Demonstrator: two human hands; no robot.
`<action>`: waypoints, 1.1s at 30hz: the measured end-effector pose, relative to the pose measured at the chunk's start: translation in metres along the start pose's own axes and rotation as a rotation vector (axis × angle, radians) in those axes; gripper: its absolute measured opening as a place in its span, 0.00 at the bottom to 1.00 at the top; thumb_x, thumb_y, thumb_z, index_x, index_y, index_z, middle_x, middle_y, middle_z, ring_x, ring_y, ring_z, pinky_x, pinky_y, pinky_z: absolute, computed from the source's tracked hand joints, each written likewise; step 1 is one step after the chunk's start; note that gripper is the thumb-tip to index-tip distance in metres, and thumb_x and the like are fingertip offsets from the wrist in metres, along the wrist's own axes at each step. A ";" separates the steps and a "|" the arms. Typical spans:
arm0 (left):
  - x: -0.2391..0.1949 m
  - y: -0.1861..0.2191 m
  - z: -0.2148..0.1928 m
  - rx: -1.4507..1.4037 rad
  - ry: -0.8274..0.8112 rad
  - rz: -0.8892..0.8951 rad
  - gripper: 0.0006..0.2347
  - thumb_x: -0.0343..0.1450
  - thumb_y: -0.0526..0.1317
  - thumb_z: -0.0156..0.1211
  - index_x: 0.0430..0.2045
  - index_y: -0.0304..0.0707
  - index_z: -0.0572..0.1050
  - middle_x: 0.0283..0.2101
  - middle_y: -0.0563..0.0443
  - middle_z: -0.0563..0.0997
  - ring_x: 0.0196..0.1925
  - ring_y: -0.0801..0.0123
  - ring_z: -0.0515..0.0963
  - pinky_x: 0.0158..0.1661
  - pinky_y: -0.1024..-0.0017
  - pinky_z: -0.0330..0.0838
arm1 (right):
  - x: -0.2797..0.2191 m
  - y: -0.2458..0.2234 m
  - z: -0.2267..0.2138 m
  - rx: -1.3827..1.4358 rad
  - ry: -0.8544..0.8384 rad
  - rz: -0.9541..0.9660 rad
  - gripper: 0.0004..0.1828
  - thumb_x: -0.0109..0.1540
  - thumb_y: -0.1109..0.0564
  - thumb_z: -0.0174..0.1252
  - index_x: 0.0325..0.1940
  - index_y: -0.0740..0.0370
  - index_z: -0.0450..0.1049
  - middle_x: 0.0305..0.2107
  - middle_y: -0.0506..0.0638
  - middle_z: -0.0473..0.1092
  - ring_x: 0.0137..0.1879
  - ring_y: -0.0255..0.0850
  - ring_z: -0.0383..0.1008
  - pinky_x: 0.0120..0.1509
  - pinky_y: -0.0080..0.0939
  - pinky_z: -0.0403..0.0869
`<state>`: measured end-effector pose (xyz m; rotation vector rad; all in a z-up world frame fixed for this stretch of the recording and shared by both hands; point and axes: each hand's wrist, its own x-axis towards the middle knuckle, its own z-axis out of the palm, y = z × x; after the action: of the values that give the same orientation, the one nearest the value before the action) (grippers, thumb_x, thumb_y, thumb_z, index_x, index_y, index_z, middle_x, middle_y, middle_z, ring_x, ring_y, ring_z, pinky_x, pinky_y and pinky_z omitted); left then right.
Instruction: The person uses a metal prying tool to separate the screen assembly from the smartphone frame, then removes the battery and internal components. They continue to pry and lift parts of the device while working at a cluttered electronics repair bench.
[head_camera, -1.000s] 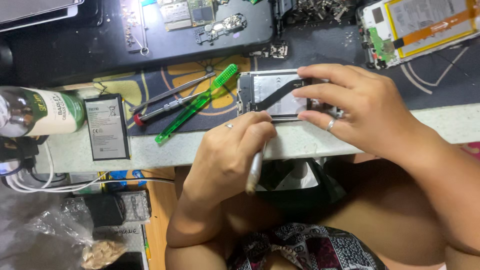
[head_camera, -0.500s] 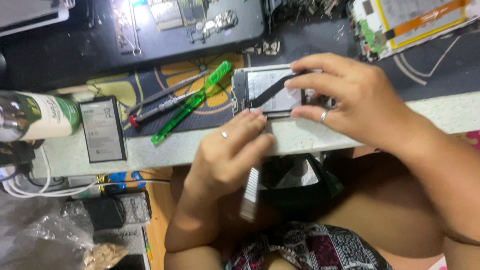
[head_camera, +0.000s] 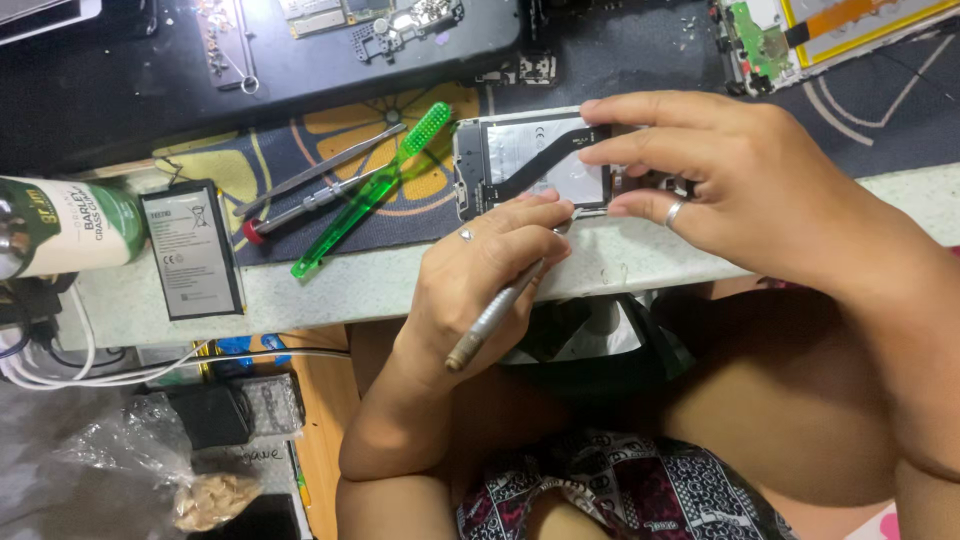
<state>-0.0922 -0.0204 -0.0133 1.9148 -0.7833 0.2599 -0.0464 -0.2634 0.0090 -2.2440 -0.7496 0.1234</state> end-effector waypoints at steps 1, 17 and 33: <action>0.001 0.001 -0.001 -0.002 -0.008 0.000 0.11 0.69 0.21 0.61 0.42 0.31 0.72 0.49 0.37 0.82 0.54 0.48 0.85 0.58 0.61 0.80 | 0.000 0.001 0.000 -0.009 0.006 -0.010 0.20 0.58 0.58 0.68 0.55 0.60 0.79 0.60 0.53 0.73 0.47 0.43 0.81 0.49 0.39 0.78; 0.016 0.020 0.003 0.222 -0.057 -0.036 0.09 0.73 0.27 0.65 0.45 0.32 0.72 0.46 0.43 0.81 0.51 0.51 0.84 0.49 0.63 0.79 | -0.002 0.004 0.001 -0.001 0.066 -0.100 0.20 0.57 0.58 0.69 0.53 0.61 0.79 0.59 0.55 0.73 0.57 0.50 0.78 0.55 0.43 0.78; 0.001 0.010 0.012 0.619 -0.130 0.415 0.04 0.74 0.31 0.60 0.39 0.37 0.71 0.50 0.30 0.80 0.53 0.41 0.83 0.55 0.47 0.80 | 0.001 0.005 0.007 -0.060 0.106 -0.142 0.22 0.53 0.56 0.72 0.50 0.61 0.78 0.56 0.55 0.73 0.53 0.51 0.78 0.53 0.45 0.77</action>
<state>-0.0997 -0.0343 -0.0108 2.3388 -1.3006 0.7039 -0.0455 -0.2614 0.0012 -2.2262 -0.8618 -0.0864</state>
